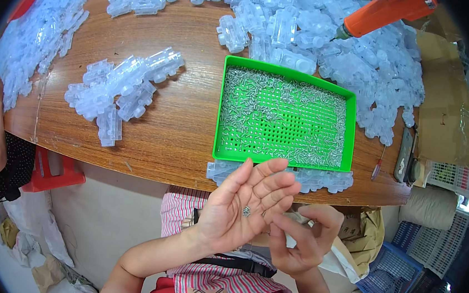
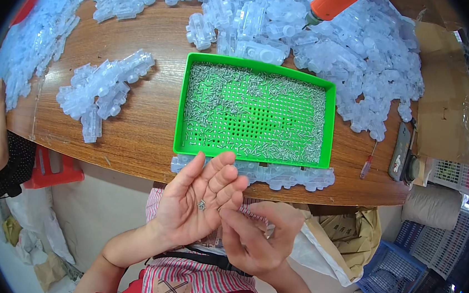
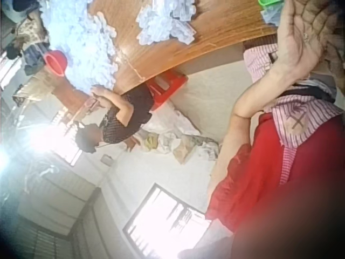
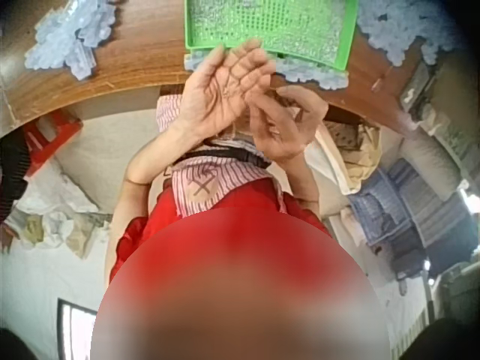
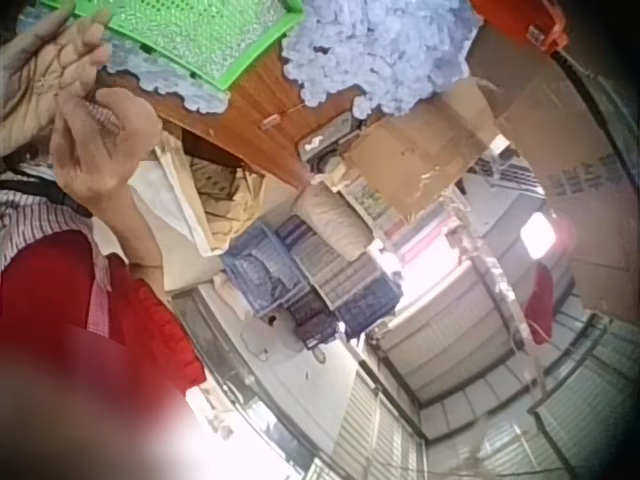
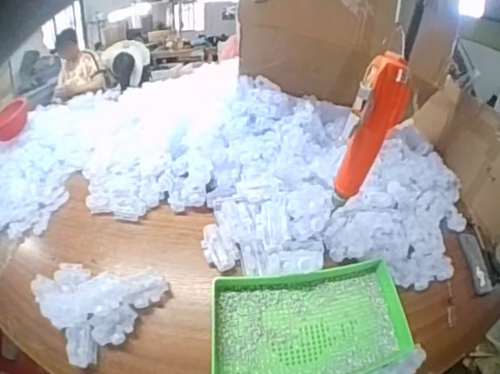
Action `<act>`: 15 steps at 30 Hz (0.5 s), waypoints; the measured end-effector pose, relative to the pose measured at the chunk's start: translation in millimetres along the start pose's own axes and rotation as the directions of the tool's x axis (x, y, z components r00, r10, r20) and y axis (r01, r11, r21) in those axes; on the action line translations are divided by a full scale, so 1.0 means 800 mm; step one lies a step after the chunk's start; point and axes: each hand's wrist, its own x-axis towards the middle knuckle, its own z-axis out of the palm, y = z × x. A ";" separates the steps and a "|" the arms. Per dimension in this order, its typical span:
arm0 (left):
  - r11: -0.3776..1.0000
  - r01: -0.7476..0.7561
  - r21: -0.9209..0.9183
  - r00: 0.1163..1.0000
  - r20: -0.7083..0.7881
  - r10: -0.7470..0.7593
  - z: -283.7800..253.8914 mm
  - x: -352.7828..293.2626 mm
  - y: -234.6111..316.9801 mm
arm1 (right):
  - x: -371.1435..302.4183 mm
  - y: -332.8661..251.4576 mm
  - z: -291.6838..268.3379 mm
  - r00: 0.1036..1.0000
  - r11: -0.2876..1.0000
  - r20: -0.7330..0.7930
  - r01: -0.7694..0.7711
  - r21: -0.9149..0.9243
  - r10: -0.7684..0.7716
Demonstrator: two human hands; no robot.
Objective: The person picks up a plastic part, holds it against a tray of screws to pick some up, and secures them using a power screwdriver. After repeating this process for several parts, the person places the finished items into a large bag.
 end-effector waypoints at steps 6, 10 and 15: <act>0.961 -0.108 0.253 0.994 0.029 0.104 0.002 0.009 -0.001 | 0.005 -0.004 -0.003 0.990 0.966 0.069 0.133 -0.221 -0.120; 0.915 -0.167 0.368 0.986 0.073 0.150 0.009 0.011 -0.002 | 0.010 0.000 0.000 0.994 0.983 0.027 0.108 -0.146 -0.105; 0.854 -0.209 0.477 0.977 0.133 0.165 0.005 0.016 0.000 | 0.027 -0.006 -0.002 0.983 0.944 0.093 0.179 -0.279 -0.159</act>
